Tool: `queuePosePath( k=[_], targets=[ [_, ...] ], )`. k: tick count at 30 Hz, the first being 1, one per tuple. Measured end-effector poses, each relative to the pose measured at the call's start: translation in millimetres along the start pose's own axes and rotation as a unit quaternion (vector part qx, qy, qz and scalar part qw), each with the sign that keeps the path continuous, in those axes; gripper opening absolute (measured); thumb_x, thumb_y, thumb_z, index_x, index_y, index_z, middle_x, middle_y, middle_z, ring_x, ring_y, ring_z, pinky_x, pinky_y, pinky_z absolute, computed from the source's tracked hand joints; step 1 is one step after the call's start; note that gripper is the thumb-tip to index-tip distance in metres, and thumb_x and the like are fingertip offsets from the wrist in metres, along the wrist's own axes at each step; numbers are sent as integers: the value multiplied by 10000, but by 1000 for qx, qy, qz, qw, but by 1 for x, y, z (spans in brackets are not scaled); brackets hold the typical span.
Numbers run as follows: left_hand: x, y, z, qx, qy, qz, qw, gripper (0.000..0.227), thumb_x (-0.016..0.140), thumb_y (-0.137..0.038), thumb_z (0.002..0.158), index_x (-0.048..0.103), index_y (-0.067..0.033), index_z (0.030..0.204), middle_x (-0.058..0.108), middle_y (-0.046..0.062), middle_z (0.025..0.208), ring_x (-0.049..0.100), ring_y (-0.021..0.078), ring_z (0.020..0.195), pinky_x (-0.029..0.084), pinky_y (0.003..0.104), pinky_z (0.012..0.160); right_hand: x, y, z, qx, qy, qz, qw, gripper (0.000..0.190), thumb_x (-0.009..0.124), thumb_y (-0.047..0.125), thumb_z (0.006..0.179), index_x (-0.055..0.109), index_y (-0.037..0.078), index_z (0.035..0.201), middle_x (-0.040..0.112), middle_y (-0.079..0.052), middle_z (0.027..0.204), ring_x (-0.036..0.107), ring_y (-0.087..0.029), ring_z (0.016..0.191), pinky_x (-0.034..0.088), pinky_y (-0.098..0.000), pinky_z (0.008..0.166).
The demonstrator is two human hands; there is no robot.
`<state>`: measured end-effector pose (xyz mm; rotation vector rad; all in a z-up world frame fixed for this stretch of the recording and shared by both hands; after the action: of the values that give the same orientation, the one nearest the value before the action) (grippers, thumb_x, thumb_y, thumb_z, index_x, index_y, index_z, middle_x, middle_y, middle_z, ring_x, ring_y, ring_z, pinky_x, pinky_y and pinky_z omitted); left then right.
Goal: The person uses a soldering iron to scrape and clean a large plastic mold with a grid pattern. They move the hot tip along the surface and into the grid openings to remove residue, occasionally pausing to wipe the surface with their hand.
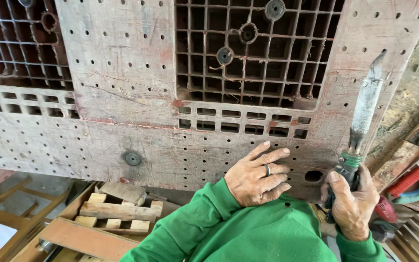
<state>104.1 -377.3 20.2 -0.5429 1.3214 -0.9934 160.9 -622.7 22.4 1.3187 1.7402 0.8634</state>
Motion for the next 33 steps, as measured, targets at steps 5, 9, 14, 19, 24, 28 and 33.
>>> queuePosePath(
  k=[5,9,14,19,24,28,33],
  targets=[
    [-3,-2,6,-6,-31,-15,999,166,809,-186,978,725,-69,1059,705,60,1207,578,267,1388,399,504,1277,2,-2,0,7,-34,-44,998,241,686,95,1039,579,-97,1138,590,-82,785,544,-144,608,446,-275,535],
    [-19,2,14,-45,-82,34,995,249,785,-163,1017,686,-64,1223,649,57,1337,545,253,1425,403,464,1252,5,5,-6,-30,-23,-9,999,276,666,86,1074,571,-102,1253,638,-131,814,571,-147,564,457,-286,559],
    [-20,16,41,-71,-110,133,982,334,722,-218,994,639,-84,1289,576,92,1418,489,294,1434,355,541,1285,3,1,-6,-32,-25,-16,999,252,668,62,1102,540,-122,1216,632,-155,820,572,-165,567,463,-288,514],
    [-18,31,62,-137,-61,196,969,574,608,-416,1024,529,-45,1455,582,119,1390,531,295,1306,382,476,1206,5,2,-4,-35,-32,-33,998,255,678,71,1114,541,-129,1192,635,-177,820,579,-178,554,458,-296,499],
    [-10,37,72,-185,-9,206,961,693,532,-524,1008,504,-18,1481,616,128,1228,540,280,1116,411,460,1097,8,6,-3,-28,-44,-20,998,244,687,81,1101,549,-108,1170,637,-173,804,580,-182,558,458,-300,494],
    [-11,37,74,-181,-9,213,960,667,522,-535,1006,526,-23,1433,626,122,1214,550,275,1132,391,481,1139,8,6,-3,-28,-48,-10,998,251,688,90,1110,544,-111,1152,633,-166,804,573,-180,558,452,-299,495],
    [-19,32,76,-171,-33,204,963,583,572,-488,994,565,-23,1346,630,122,1175,561,280,1133,390,492,1140,6,-4,-1,-28,-40,28,998,249,689,113,1093,539,-77,1151,619,-120,788,551,-154,534,451,-283,509]
  ],
)
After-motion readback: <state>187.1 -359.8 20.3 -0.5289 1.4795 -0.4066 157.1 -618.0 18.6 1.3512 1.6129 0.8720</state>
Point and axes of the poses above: each hand's wrist, its own z-axis towards the middle knuckle, its own x-axis out of the palm, y = z × x, the point moved 2 cm from there along z, towards the middle knuckle
